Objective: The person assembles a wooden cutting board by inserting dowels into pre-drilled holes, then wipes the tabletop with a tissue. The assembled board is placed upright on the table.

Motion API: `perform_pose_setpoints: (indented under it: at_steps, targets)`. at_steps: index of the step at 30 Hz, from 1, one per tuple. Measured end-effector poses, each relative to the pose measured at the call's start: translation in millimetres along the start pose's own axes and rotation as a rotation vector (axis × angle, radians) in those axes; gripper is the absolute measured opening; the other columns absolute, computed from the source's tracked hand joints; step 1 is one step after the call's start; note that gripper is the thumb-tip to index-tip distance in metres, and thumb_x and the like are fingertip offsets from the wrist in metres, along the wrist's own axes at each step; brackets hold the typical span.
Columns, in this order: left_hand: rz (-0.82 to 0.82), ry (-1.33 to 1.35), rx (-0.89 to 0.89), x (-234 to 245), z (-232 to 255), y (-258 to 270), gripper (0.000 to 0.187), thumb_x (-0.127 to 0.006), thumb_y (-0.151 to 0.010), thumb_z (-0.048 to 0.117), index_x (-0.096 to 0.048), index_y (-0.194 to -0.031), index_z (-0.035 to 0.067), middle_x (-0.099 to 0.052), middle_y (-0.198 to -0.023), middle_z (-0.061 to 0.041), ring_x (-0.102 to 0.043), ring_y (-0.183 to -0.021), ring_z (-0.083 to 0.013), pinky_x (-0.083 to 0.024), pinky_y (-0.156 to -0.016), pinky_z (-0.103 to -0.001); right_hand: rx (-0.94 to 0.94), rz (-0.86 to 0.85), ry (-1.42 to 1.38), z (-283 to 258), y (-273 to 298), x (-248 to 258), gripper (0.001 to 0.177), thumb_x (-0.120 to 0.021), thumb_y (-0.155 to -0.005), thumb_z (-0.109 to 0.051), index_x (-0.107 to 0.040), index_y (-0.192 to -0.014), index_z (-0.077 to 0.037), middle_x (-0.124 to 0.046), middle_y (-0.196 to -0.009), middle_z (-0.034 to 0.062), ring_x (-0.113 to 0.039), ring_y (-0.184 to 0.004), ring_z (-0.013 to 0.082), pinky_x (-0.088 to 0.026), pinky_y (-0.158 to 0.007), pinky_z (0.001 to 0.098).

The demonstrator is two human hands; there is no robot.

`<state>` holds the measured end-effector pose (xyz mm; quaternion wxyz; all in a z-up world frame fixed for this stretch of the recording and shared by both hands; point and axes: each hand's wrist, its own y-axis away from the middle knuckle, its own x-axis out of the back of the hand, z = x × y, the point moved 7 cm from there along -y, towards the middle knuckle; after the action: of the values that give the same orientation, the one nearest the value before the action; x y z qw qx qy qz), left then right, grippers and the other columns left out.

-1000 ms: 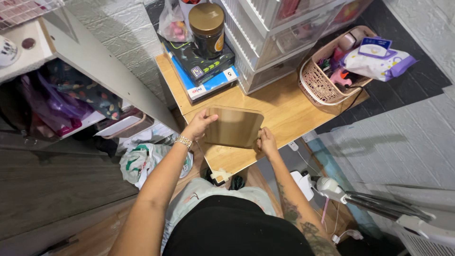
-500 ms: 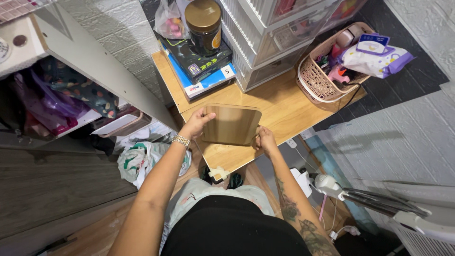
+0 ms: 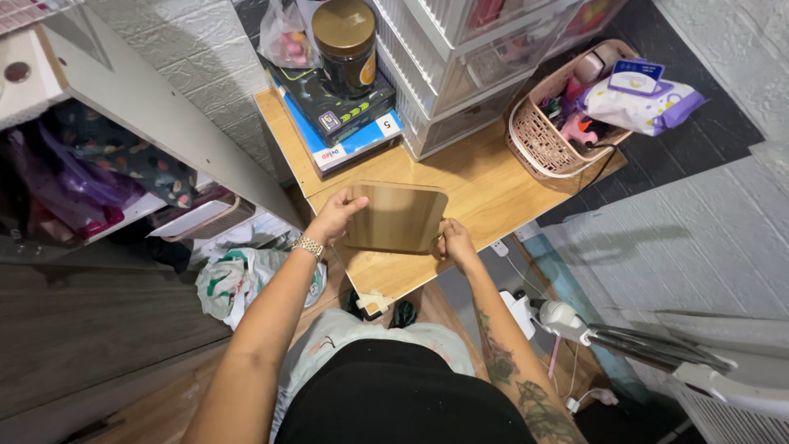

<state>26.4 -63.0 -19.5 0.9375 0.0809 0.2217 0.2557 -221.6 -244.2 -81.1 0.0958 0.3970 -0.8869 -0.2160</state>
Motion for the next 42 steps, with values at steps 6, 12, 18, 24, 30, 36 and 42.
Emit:
perform_pose_setpoints:
  at_steps: [6,12,18,24,30,36,42]
  targets:
    - [0.010,0.014,-0.030,-7.0,5.2,0.7,0.039,-0.071,-0.095,0.015,-0.063,-0.132,0.006,-0.071,-0.119,-0.002,-0.066,-0.105,-0.0110,-0.055,-0.091,-0.031,0.172,0.081,0.048,-6.1,0.2,1.2,0.019,-0.040,-0.110,-0.026,-0.049,-0.099,-0.014,-0.044,-0.058,-0.0023,-0.044,-0.046,0.0093,-0.038,-0.040,0.0281]
    - [0.019,-0.005,-0.005,-8.3,8.0,5.2,0.037,-0.070,-0.096,0.017,-0.063,-0.131,0.005,-0.071,-0.119,-0.002,-0.066,-0.106,-0.0115,-0.055,-0.092,-0.032,-0.055,0.101,-0.077,5.8,-9.1,0.2,0.028,-0.038,-0.109,-0.030,-0.057,-0.097,-0.014,-0.039,-0.051,0.0012,-0.037,-0.038,0.0127,-0.033,-0.035,0.0313]
    - [0.000,-0.024,-0.034,-11.3,10.5,3.5,0.038,-0.071,-0.097,0.018,-0.063,-0.131,0.005,-0.070,-0.119,-0.002,-0.064,-0.107,-0.0115,-0.054,-0.093,-0.031,0.355,0.097,0.284,-25.4,19.7,2.8,0.028,-0.042,-0.112,-0.033,-0.050,-0.101,-0.008,-0.048,-0.059,0.0024,-0.050,-0.049,0.0126,-0.042,-0.047,0.0332]
    - [-0.001,-0.028,-0.014,-11.2,8.5,4.2,0.041,-0.070,-0.095,0.019,-0.061,-0.133,0.007,-0.070,-0.122,-0.002,-0.064,-0.110,-0.0116,-0.054,-0.095,-0.031,0.718,0.206,0.603,-41.5,12.9,9.2,0.021,-0.048,-0.106,-0.023,-0.056,-0.106,-0.004,-0.063,-0.091,0.0193,-0.061,-0.090,0.0358,-0.048,-0.076,0.0465]
    - [0.001,0.014,-0.039,-9.7,2.1,0.6,0.041,-0.071,-0.095,0.018,-0.061,-0.133,0.006,-0.069,-0.121,-0.002,-0.063,-0.109,-0.0124,-0.054,-0.095,-0.033,0.470,0.044,0.424,-17.2,-21.8,15.5,0.021,-0.046,-0.100,-0.019,-0.057,-0.099,-0.001,-0.061,-0.092,0.0198,-0.060,-0.089,0.0356,-0.049,-0.079,0.0469]
    - [0.024,-0.042,-0.005,-3.9,-2.6,-0.8,0.037,-0.070,-0.096,0.020,-0.062,-0.130,0.007,-0.070,-0.119,-0.001,-0.064,-0.108,-0.0119,-0.054,-0.094,-0.033,-0.156,-0.037,0.086,16.2,-43.3,16.6,0.030,-0.045,-0.104,-0.018,-0.067,-0.101,0.002,-0.057,-0.084,0.0072,-0.054,-0.078,0.0208,-0.049,-0.072,0.0429]
    - [-0.009,-0.034,-0.034,-7.8,0.8,-1.6,0.036,-0.070,-0.097,0.020,-0.063,-0.129,0.006,-0.070,-0.120,-0.002,-0.063,-0.109,-0.0118,-0.053,-0.095,-0.032,0.771,0.209,0.799,-25.1,9.1,15.2,0.027,-0.047,-0.105,-0.023,-0.061,-0.112,-0.001,-0.060,-0.101,0.0181,-0.056,-0.100,0.0367,-0.044,-0.093,0.0484]
